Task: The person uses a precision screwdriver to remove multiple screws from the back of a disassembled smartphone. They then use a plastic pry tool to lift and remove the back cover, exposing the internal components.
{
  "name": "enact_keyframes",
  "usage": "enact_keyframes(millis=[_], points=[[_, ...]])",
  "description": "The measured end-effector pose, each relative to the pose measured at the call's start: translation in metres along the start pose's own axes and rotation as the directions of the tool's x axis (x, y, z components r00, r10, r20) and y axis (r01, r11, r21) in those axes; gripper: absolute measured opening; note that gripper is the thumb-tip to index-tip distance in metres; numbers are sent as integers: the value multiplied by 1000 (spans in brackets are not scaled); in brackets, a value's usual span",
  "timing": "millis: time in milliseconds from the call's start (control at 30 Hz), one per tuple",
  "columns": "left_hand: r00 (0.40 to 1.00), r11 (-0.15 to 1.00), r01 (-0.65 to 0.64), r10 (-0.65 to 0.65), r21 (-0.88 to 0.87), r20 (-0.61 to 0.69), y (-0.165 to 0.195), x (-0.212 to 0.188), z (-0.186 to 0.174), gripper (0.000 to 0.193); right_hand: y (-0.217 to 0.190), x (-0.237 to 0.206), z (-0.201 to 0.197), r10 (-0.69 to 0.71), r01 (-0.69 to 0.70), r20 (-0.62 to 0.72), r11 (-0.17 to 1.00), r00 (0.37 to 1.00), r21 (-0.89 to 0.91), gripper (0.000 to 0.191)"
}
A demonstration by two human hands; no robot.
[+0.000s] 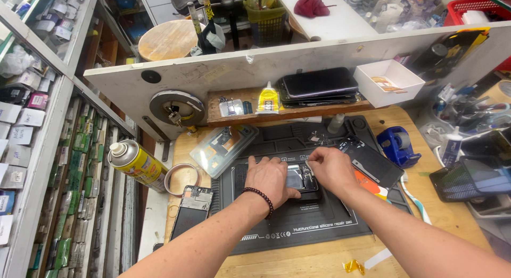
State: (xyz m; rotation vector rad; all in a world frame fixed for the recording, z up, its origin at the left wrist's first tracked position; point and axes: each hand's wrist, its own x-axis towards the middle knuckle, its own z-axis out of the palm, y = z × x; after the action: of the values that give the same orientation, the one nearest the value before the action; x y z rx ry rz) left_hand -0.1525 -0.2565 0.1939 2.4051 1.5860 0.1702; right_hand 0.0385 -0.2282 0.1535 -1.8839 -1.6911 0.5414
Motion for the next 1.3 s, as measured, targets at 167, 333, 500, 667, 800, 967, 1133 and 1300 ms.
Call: enact_keyframes(millis=[167, 333, 500, 667, 800, 967, 1133, 1300], points=[[1000, 1000, 12, -12, 11, -17, 5, -1, -3, 63, 8, -50, -12, -32, 34, 61, 999, 998, -39, 15], [999, 999, 47, -47, -5, 3, 5, 1, -1, 62, 16, -43, -35, 0, 9, 104, 996, 995, -87, 16], [999, 999, 36, -36, -19, 9, 5, 1, -1, 62, 7, -54, -12, -149, 150, -27, 989, 988, 13, 16], [999, 998, 25, -26, -50, -38, 0, -2, -1, 62, 8, -75, -14, -163, 163, 5, 986, 987, 17, 12], [999, 999, 34, -34, -33, -4, 0, 0, 1, 62, 2, -66, -19, -106, 108, -53, 994, 993, 33, 13], [999, 999, 7, -10, -49, -50, 0, 1, 4, 63, -4, -69, -7, -164, 165, 58, 986, 985, -23, 13], [998, 998, 42, -43, -44, -33, 2, -1, 7, 64, 5, -44, 3, -134, 135, -37, 989, 990, 52, 15], [999, 998, 48, -49, -42, -16, 3, -2, 4, 64, 1, 1, 18, -40, 42, -77, 999, 996, 26, 17]])
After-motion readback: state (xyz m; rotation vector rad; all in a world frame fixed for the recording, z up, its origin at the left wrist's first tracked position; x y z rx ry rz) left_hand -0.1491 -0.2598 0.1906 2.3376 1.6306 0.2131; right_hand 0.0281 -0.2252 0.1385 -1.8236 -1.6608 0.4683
